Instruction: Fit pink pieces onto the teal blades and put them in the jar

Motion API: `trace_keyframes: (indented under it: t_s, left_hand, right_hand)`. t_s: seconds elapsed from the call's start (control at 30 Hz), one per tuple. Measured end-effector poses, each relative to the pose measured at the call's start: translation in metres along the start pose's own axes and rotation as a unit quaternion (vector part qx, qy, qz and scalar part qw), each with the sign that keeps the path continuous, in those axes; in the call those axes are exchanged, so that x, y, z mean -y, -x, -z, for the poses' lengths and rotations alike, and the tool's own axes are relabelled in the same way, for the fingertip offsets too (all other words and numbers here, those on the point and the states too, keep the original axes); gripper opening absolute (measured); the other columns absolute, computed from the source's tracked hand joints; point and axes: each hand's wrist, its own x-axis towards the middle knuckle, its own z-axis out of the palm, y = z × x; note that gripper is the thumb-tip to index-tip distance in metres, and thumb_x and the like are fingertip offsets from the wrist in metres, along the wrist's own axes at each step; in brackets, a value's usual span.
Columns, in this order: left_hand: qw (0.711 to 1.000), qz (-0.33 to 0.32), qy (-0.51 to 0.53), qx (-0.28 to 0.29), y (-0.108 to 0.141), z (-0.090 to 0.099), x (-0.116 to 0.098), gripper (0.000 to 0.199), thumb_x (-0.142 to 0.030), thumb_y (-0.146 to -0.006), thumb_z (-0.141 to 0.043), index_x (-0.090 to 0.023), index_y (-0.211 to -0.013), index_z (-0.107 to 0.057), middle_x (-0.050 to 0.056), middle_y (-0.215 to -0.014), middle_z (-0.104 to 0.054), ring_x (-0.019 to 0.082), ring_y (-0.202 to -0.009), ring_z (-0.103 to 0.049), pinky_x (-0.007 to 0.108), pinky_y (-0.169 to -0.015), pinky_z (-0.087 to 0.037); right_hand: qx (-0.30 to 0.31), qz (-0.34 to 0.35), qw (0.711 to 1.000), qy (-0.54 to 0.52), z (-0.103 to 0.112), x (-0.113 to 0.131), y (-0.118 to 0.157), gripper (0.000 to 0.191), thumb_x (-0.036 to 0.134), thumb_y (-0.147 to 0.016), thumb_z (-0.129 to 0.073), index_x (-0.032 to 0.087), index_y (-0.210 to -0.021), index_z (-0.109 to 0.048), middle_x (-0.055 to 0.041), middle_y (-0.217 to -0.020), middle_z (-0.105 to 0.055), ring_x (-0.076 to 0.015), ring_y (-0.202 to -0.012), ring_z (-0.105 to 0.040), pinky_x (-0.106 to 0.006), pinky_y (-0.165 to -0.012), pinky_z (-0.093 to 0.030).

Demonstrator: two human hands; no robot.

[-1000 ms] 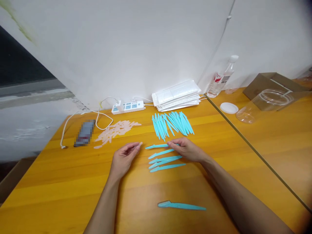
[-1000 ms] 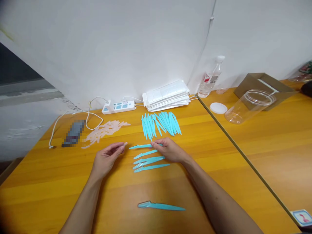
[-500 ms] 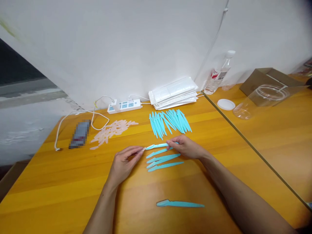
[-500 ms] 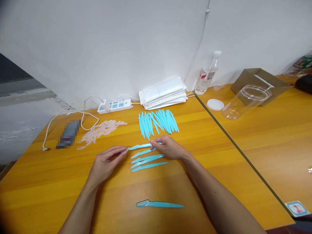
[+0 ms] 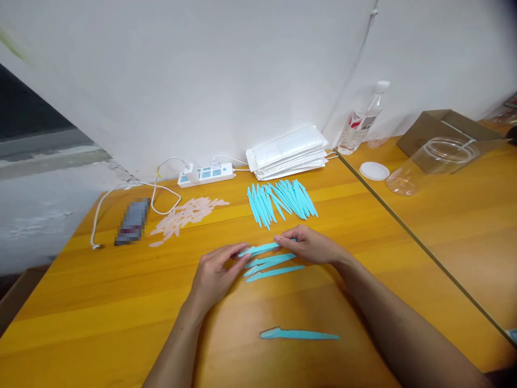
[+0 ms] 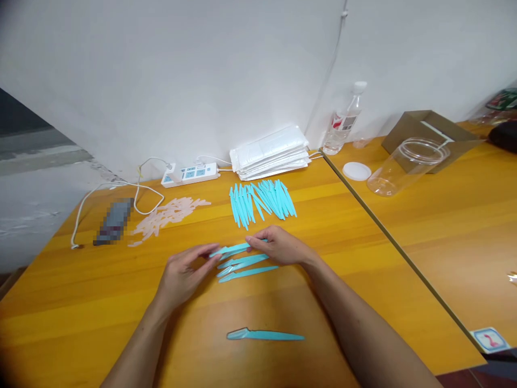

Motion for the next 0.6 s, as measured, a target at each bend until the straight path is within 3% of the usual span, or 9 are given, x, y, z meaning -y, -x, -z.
trace_keyframes:
  t_s: [0.07,0.2,0.33,0.47,0.6]
  left_hand:
    - [0.999,-0.033,-0.028,0.021,0.005,0.005,-0.006,0.025,-0.028,-0.089,-0.068,-0.024,-0.113,-0.072,0.004,-0.099,-0.078,0.017,-0.082,-0.073,0.028,-0.078,-0.058]
    - [0.986,-0.128,-0.069,0.084,0.019,0.007,-0.018,0.026,-0.022,-0.089,-0.067,-0.025,-0.114,-0.07,0.004,-0.097,-0.078,0.018,-0.082,-0.073,0.03,-0.077,-0.055]
    - [0.972,-0.165,-0.099,0.134,0.03,0.0,-0.023,0.019,-0.02,-0.089,-0.065,-0.023,-0.107,-0.07,0.004,-0.09,-0.077,0.018,-0.076,-0.07,0.032,-0.071,-0.052]
    - [0.978,-0.147,-0.103,0.104,0.033,0.004,-0.023,0.013,-0.022,-0.088,-0.068,-0.024,-0.1,-0.072,0.005,-0.095,-0.076,0.02,-0.084,-0.069,0.033,-0.078,-0.053]
    - [0.992,-0.069,-0.108,0.015,0.026,0.031,-0.015,0.005,-0.026,-0.087,-0.069,-0.025,-0.09,-0.072,0.005,-0.09,-0.073,0.019,-0.084,-0.067,0.03,-0.076,-0.053]
  right_hand:
    - [-0.039,0.001,0.999,0.012,0.008,0.0,0.002,0.058,0.065,-0.092,-0.044,0.016,-0.079,-0.072,0.0036,-0.059,-0.039,-0.0111,-0.057,-0.032,-0.025,-0.053,-0.027]
    - [-0.185,-0.043,0.981,0.028,0.021,-0.005,0.001,0.063,0.07,-0.09,-0.043,0.014,-0.077,-0.071,0.0037,-0.058,-0.039,-0.0113,-0.057,-0.033,-0.025,-0.054,-0.027]
    - [-0.25,-0.059,0.965,0.055,0.021,-0.013,-0.005,0.061,0.069,-0.089,-0.047,0.014,-0.074,-0.069,0.0043,-0.056,-0.037,-0.0103,-0.054,-0.03,-0.025,-0.053,-0.025]
    - [-0.295,-0.072,0.944,0.128,0.019,-0.019,-0.007,0.055,0.062,-0.089,-0.05,0.015,-0.067,-0.068,0.0027,-0.053,-0.044,-0.011,-0.053,-0.036,-0.026,-0.054,-0.027]
    - [-0.305,-0.079,0.918,0.24,0.019,-0.016,-0.014,0.041,0.051,-0.091,-0.054,0.018,-0.078,-0.074,-0.0033,-0.065,-0.065,-0.0153,-0.062,-0.052,-0.027,-0.062,-0.035]
